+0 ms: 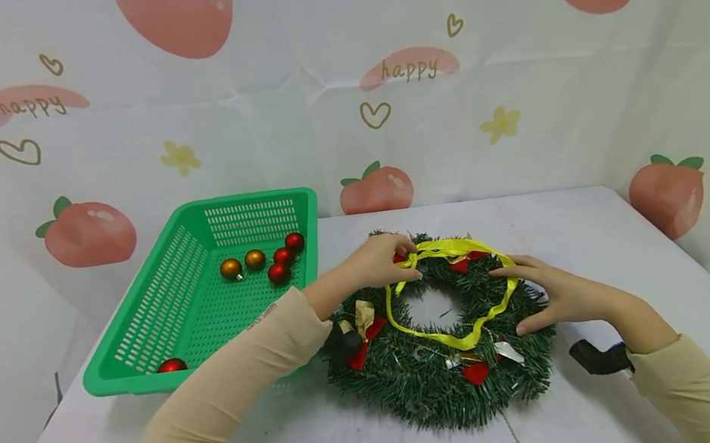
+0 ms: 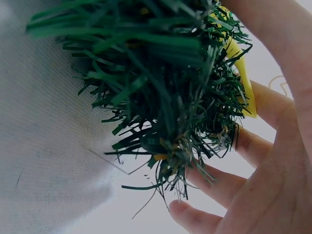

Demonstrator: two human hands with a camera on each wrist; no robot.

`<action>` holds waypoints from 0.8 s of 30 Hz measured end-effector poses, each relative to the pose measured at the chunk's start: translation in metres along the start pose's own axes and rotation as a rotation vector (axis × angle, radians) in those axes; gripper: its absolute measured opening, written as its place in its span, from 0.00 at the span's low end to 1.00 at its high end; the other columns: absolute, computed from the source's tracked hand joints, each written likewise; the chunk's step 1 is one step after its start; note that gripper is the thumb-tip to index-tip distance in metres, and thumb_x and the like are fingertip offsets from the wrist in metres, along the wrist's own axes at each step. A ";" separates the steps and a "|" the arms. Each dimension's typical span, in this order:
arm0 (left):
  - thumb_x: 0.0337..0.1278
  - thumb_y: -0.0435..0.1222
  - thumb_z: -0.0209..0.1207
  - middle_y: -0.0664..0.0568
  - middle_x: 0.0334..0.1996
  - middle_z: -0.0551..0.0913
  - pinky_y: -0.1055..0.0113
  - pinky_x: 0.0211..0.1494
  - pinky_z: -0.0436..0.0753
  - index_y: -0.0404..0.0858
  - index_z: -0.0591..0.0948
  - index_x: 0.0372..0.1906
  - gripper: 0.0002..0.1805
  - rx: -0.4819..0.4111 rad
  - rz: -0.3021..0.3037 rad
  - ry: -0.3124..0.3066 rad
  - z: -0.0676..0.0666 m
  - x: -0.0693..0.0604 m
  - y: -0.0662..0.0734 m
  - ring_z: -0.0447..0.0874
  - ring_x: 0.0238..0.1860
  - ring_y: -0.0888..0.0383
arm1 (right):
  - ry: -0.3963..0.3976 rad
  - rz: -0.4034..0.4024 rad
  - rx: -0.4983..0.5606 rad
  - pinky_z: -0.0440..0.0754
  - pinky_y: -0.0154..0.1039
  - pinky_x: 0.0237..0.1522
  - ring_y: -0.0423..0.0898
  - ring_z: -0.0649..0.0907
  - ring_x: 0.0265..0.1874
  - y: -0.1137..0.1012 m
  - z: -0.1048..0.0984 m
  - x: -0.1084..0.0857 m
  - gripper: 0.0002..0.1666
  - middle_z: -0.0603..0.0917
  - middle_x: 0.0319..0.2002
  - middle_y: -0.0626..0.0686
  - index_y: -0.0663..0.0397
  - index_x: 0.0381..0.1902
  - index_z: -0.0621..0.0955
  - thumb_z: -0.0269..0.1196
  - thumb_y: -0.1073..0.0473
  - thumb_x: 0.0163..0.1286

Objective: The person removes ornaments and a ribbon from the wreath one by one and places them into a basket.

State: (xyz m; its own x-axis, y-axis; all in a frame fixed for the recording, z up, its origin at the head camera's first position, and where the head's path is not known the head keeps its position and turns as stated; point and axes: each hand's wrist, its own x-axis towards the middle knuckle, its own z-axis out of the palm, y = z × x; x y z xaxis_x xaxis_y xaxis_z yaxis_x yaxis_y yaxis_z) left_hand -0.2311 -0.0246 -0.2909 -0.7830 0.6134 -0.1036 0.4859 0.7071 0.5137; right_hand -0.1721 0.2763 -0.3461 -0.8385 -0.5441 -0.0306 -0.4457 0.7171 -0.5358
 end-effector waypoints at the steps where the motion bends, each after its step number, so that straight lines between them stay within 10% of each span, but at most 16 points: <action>1: 0.57 0.41 0.61 0.41 0.58 0.75 0.61 0.53 0.79 0.37 0.73 0.60 0.26 -0.002 -0.018 -0.003 0.002 0.002 -0.001 0.74 0.59 0.48 | -0.001 0.001 0.000 0.67 0.72 0.50 0.75 0.57 0.64 0.000 0.000 0.000 0.49 0.51 0.68 0.73 0.52 0.66 0.65 0.72 0.44 0.49; 24: 0.50 0.40 0.67 0.47 0.54 0.78 0.64 0.51 0.78 0.39 0.76 0.55 0.26 0.170 -0.105 0.004 0.018 0.007 0.000 0.77 0.54 0.52 | 0.000 0.010 -0.013 0.67 0.73 0.50 0.75 0.57 0.64 0.000 0.000 0.000 0.49 0.52 0.68 0.74 0.51 0.66 0.65 0.72 0.44 0.49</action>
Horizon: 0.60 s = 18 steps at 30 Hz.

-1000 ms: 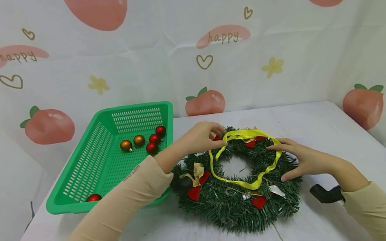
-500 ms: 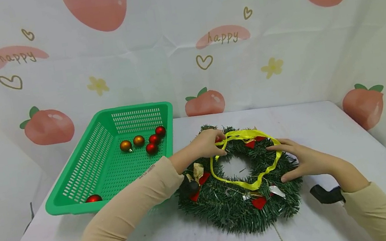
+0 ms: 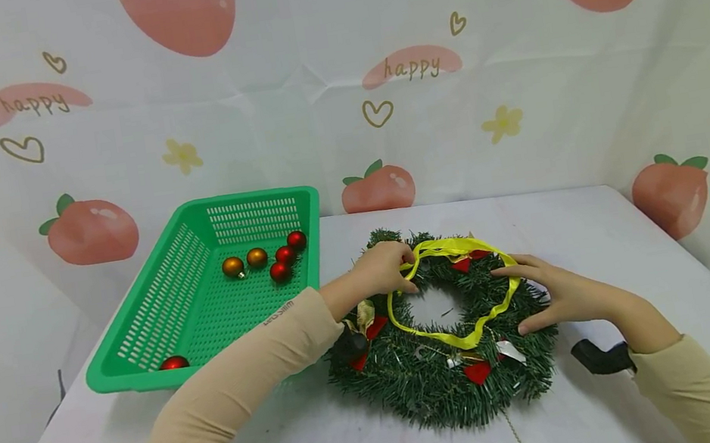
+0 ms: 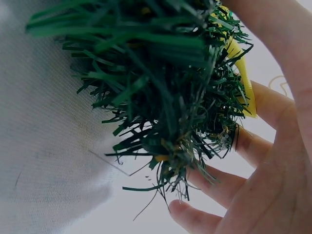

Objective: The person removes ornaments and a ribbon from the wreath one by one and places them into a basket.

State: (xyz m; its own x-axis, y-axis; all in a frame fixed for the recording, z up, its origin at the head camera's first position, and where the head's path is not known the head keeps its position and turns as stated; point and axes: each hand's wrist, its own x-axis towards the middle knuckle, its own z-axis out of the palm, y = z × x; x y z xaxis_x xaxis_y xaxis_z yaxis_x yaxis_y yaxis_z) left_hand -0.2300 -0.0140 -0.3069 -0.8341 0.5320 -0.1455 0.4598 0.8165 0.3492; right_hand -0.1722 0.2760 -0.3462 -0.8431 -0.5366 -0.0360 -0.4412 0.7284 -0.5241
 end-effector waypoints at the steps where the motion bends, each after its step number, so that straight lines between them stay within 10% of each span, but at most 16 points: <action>1: 0.50 0.40 0.67 0.47 0.54 0.78 0.64 0.51 0.78 0.38 0.77 0.55 0.25 0.008 0.002 0.001 0.000 0.000 0.000 0.77 0.54 0.52 | 0.000 0.000 -0.002 0.67 0.73 0.50 0.75 0.57 0.64 0.000 0.000 0.000 0.49 0.52 0.68 0.74 0.51 0.66 0.65 0.72 0.43 0.49; 18: 0.58 0.28 0.57 0.44 0.40 0.83 0.69 0.36 0.77 0.36 0.81 0.49 0.13 -0.043 0.027 0.066 -0.003 -0.003 0.001 0.80 0.40 0.52 | -0.001 -0.013 -0.002 0.68 0.72 0.50 0.75 0.58 0.64 -0.001 -0.001 0.000 0.49 0.53 0.68 0.74 0.52 0.66 0.65 0.72 0.44 0.49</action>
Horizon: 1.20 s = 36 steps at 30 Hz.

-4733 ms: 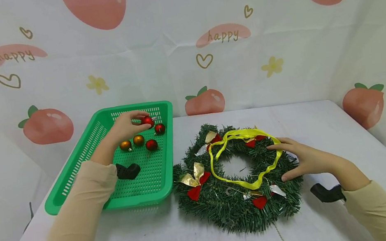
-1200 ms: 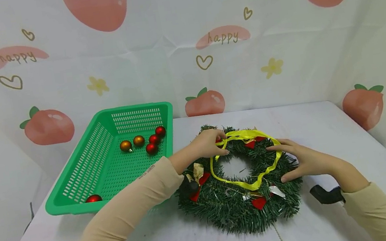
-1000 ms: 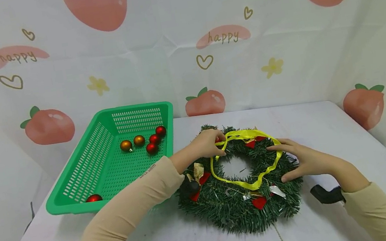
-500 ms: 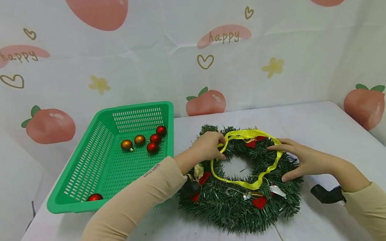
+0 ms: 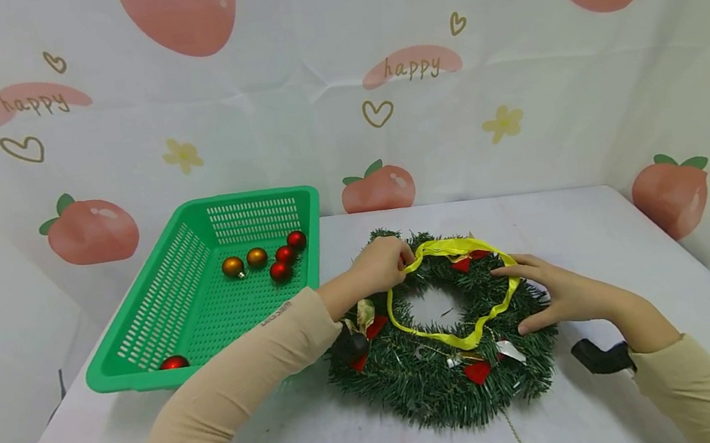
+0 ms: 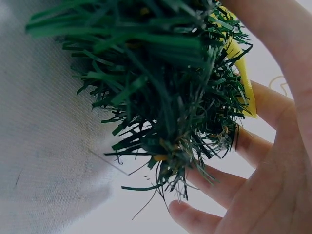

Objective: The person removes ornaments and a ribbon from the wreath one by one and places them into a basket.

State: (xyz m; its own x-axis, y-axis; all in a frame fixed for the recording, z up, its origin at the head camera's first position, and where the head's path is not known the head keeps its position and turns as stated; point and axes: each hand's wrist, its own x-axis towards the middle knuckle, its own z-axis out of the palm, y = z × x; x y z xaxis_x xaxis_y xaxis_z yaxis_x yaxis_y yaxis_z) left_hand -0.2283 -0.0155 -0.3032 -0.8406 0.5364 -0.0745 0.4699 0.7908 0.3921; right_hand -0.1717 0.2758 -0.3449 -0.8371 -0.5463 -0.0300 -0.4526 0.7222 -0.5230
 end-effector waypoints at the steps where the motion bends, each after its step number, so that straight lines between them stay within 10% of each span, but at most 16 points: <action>1: 0.58 0.27 0.57 0.44 0.40 0.83 0.69 0.35 0.77 0.36 0.82 0.48 0.13 -0.014 0.006 0.006 -0.001 0.000 0.000 0.80 0.40 0.52 | 0.000 -0.001 0.001 0.68 0.72 0.50 0.75 0.58 0.64 0.000 0.000 0.000 0.49 0.52 0.68 0.73 0.52 0.66 0.65 0.72 0.44 0.49; 19: 0.59 0.30 0.57 0.43 0.37 0.82 0.71 0.37 0.82 0.36 0.79 0.52 0.15 -0.273 0.108 0.056 -0.029 -0.021 -0.002 0.84 0.40 0.51 | 0.058 -0.104 0.008 0.66 0.67 0.57 0.64 0.63 0.64 0.006 0.003 0.004 0.61 0.58 0.68 0.66 0.58 0.72 0.53 0.72 0.44 0.49; 36: 0.60 0.30 0.57 0.40 0.44 0.79 0.65 0.42 0.83 0.35 0.79 0.52 0.15 -0.445 0.017 0.141 -0.065 -0.048 -0.025 0.83 0.45 0.47 | 0.077 -0.120 -0.032 0.67 0.63 0.56 0.59 0.63 0.64 0.007 0.004 0.003 0.61 0.60 0.68 0.63 0.55 0.72 0.54 0.73 0.45 0.48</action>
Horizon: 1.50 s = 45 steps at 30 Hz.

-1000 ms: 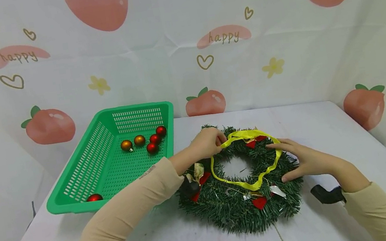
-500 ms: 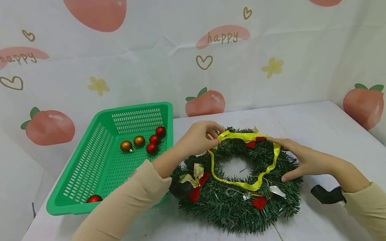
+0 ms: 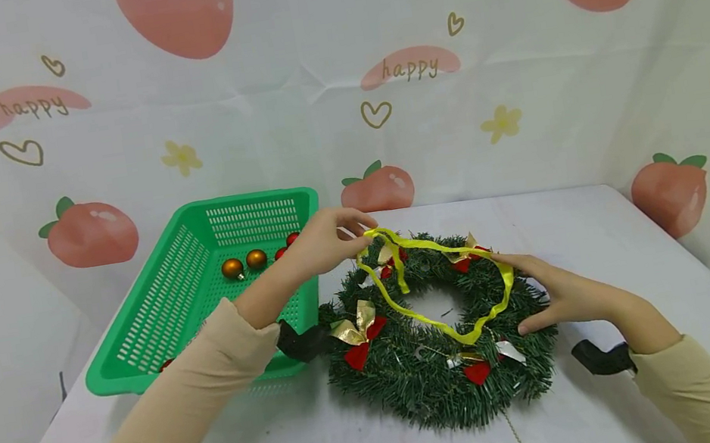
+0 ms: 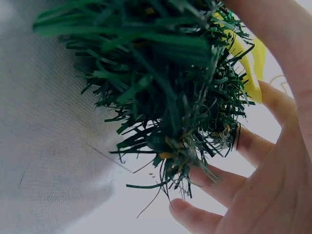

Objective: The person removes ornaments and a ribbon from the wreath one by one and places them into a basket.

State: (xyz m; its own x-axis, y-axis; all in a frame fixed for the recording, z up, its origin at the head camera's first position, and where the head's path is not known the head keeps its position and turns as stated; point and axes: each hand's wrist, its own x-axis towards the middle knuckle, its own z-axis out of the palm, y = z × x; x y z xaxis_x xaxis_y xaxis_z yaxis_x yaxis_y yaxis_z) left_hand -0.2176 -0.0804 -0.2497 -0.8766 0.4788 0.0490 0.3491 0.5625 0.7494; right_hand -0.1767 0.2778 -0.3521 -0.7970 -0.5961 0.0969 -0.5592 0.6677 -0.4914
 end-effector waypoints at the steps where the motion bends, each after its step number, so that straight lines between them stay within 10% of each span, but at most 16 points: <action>1: 0.60 0.31 0.56 0.41 0.44 0.79 0.66 0.41 0.83 0.36 0.79 0.52 0.15 -0.007 -0.011 0.007 -0.002 -0.001 -0.001 0.83 0.44 0.48 | -0.001 0.000 0.002 0.67 0.63 0.56 0.59 0.63 0.64 0.000 0.000 0.000 0.61 0.60 0.68 0.63 0.55 0.72 0.53 0.73 0.45 0.48; 21: 0.63 0.36 0.55 0.43 0.47 0.80 0.69 0.28 0.72 0.39 0.81 0.50 0.14 -0.038 -0.030 0.140 -0.031 -0.013 0.000 0.85 0.43 0.49 | -0.009 0.002 0.034 0.65 0.65 0.57 0.59 0.60 0.65 0.000 0.000 0.001 0.60 0.58 0.69 0.64 0.53 0.72 0.54 0.73 0.46 0.48; 28: 0.63 0.36 0.55 0.44 0.50 0.80 0.55 0.50 0.81 0.40 0.80 0.54 0.16 -0.098 -0.079 0.177 -0.037 -0.015 0.003 0.84 0.44 0.48 | -0.027 0.029 0.082 0.62 0.70 0.58 0.64 0.59 0.65 -0.001 -0.001 0.001 0.59 0.56 0.69 0.65 0.53 0.72 0.55 0.73 0.46 0.48; 45: 0.61 0.42 0.58 0.46 0.45 0.85 0.59 0.56 0.77 0.44 0.81 0.53 0.16 -0.210 -0.016 0.175 -0.044 -0.021 0.023 0.82 0.40 0.57 | -0.044 0.040 0.081 0.64 0.72 0.54 0.71 0.58 0.65 -0.005 -0.002 0.001 0.56 0.55 0.68 0.71 0.61 0.69 0.58 0.73 0.49 0.49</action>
State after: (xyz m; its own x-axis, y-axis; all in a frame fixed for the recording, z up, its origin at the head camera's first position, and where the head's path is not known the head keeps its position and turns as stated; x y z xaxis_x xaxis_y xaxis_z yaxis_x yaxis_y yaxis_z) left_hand -0.2064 -0.1076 -0.2045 -0.9316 0.3370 0.1360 0.2746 0.4077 0.8708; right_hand -0.1754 0.2749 -0.3479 -0.8066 -0.5898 0.0389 -0.5054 0.6540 -0.5628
